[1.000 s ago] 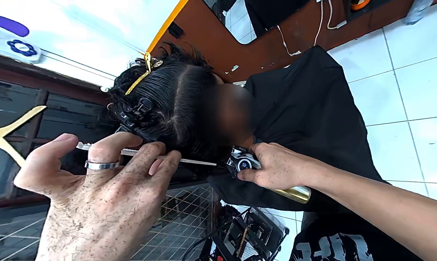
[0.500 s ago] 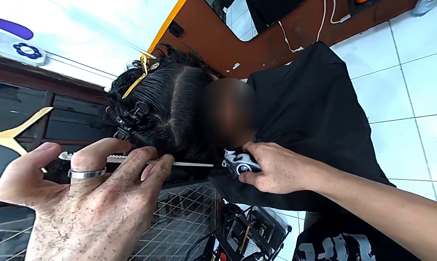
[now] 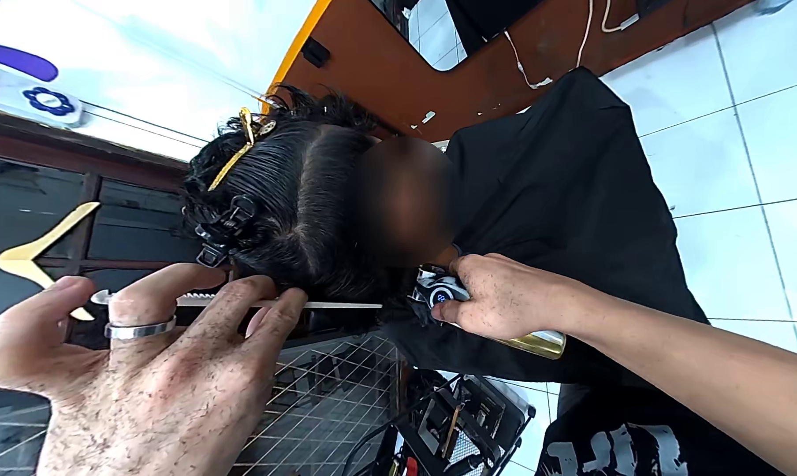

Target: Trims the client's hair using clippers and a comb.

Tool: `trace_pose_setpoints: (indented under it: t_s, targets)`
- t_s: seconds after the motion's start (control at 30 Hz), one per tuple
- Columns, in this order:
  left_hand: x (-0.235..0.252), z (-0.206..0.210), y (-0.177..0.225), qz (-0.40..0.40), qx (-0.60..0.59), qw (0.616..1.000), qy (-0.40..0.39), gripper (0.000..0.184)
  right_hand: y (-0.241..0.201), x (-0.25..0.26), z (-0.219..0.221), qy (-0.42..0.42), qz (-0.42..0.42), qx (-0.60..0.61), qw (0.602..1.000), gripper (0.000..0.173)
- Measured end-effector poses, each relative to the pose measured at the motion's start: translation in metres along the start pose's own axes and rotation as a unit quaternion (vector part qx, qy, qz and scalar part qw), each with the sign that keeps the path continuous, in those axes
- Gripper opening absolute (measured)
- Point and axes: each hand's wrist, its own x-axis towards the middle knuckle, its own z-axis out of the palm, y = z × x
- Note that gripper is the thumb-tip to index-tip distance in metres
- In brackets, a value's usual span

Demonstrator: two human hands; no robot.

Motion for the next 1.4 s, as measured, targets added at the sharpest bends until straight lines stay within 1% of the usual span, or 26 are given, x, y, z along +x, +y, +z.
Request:
trace_pose_setpoints:
  t_s: [0.07, 0.1, 0.2, 0.23, 0.37, 0.4, 0.47, 0.53, 0.57, 0.63, 0.7, 0.73, 0.77, 0.8, 0.83, 0.87, 0.93, 1.0, 1.07, 1.17, 1.23, 1.3, 1.33, 1.37, 1.4]
  targets:
    - [0.001, -0.001, 0.001, -0.002, -0.004, 1.000, -0.006, 0.041, 0.002, 0.000, 0.000, 0.000, -0.024, 0.000, 1.000, 0.029]
    - [0.001, 0.000, 0.000, -0.003, -0.005, 1.000, -0.005, 0.041, 0.002, -0.001, -0.001, -0.004, -0.022, -0.001, 1.000, 0.029]
    - [0.001, -0.002, -0.001, -0.003, -0.005, 1.000, -0.008, 0.042, -0.001, -0.002, -0.006, -0.015, 0.016, -0.012, 1.000, 0.029]
    - [0.001, -0.003, -0.001, -0.003, -0.005, 1.000, -0.011, 0.042, -0.001, -0.001, -0.007, -0.011, 0.017, -0.009, 1.000, 0.030]
    - [0.001, -0.005, -0.001, -0.007, -0.010, 1.000, -0.013, 0.040, -0.002, -0.002, -0.006, -0.009, -0.023, -0.007, 1.000, 0.031]
    - [0.000, -0.005, -0.002, -0.008, -0.013, 1.000, -0.014, 0.040, -0.002, -0.003, -0.007, -0.015, -0.021, -0.015, 1.000, 0.030]
    - [-0.001, -0.007, -0.002, -0.008, -0.009, 1.000, -0.022, 0.041, -0.005, -0.004, -0.007, -0.021, 0.013, -0.036, 0.999, 0.027]
    - [0.000, -0.008, -0.002, -0.011, -0.009, 1.000, -0.024, 0.042, -0.005, -0.003, -0.006, -0.014, 0.032, -0.036, 0.999, 0.030]
    - [0.000, -0.008, -0.002, -0.013, -0.009, 1.000, -0.023, 0.042, -0.004, -0.003, -0.004, -0.006, 0.020, -0.028, 0.999, 0.030]
    - [0.000, -0.007, -0.002, -0.010, -0.005, 1.000, -0.017, 0.041, -0.001, -0.003, -0.002, -0.003, -0.035, -0.012, 0.999, 0.031]
    - [0.001, -0.007, -0.001, -0.010, -0.005, 1.000, -0.013, 0.041, 0.001, -0.007, -0.007, -0.034, -0.069, -0.004, 0.997, 0.035]
    - [0.001, -0.007, -0.002, -0.012, -0.005, 1.000, -0.015, 0.041, 0.000, -0.009, -0.009, -0.046, -0.058, -0.013, 0.997, 0.032]
    - [0.000, -0.007, -0.002, -0.013, -0.007, 1.000, -0.014, 0.041, -0.003, -0.009, -0.010, -0.053, -0.028, -0.026, 0.998, 0.027]
    - [-0.001, -0.007, -0.003, -0.014, -0.008, 1.000, -0.015, 0.040, -0.006, -0.008, -0.010, -0.059, 0.008, -0.034, 0.998, 0.027]
    - [-0.001, -0.008, -0.004, -0.013, -0.006, 1.000, -0.018, 0.041, -0.007, -0.006, -0.011, -0.063, 0.035, -0.038, 0.997, 0.030]
    - [0.000, -0.008, -0.004, -0.012, -0.006, 1.000, -0.020, 0.041, -0.008, -0.004, -0.012, -0.060, 0.046, -0.037, 0.996, 0.032]
    - [-0.001, -0.009, -0.004, -0.014, -0.007, 1.000, -0.025, 0.042, -0.008, -0.002, -0.011, -0.049, 0.035, -0.026, 0.998, 0.034]
    - [-0.002, -0.007, -0.004, -0.019, -0.012, 0.999, -0.026, 0.042, -0.004, -0.002, -0.007, -0.034, -0.012, -0.012, 0.999, 0.029]
    - [-0.002, -0.007, -0.005, -0.021, -0.012, 0.999, -0.029, 0.041, -0.004, -0.006, -0.008, -0.045, -0.044, 0.001, 0.998, 0.031]
    - [-0.003, -0.002, -0.006, -0.020, -0.014, 1.000, -0.020, 0.041, -0.010, -0.021, -0.018, -0.032, -0.023, -0.037, 0.999, 0.025]
    - [-0.004, -0.002, -0.005, -0.020, -0.012, 1.000, -0.016, 0.042, -0.009, -0.022, -0.025, -0.002, -0.010, -0.080, 0.997, 0.025]
    - [-0.006, -0.004, -0.005, -0.012, -0.031, 0.999, -0.012, 0.042, -0.006, -0.019, -0.029, 0.011, 0.000, -0.109, 0.994, 0.025]
    - [-0.008, -0.008, -0.005, -0.003, -0.054, 0.998, -0.022, 0.040, -0.004, -0.016, -0.031, 0.006, 0.004, -0.117, 0.993, 0.027]
    - [-0.013, -0.015, -0.003, 0.011, -0.087, 0.995, -0.054, 0.037, -0.004, -0.014, -0.032, -0.002, 0.007, -0.118, 0.993, 0.029]
    - [-0.017, -0.024, 0.000, 0.025, -0.127, 0.986, -0.104, 0.032, -0.003, -0.014, -0.034, -0.005, 0.010, -0.108, 0.994, 0.031]
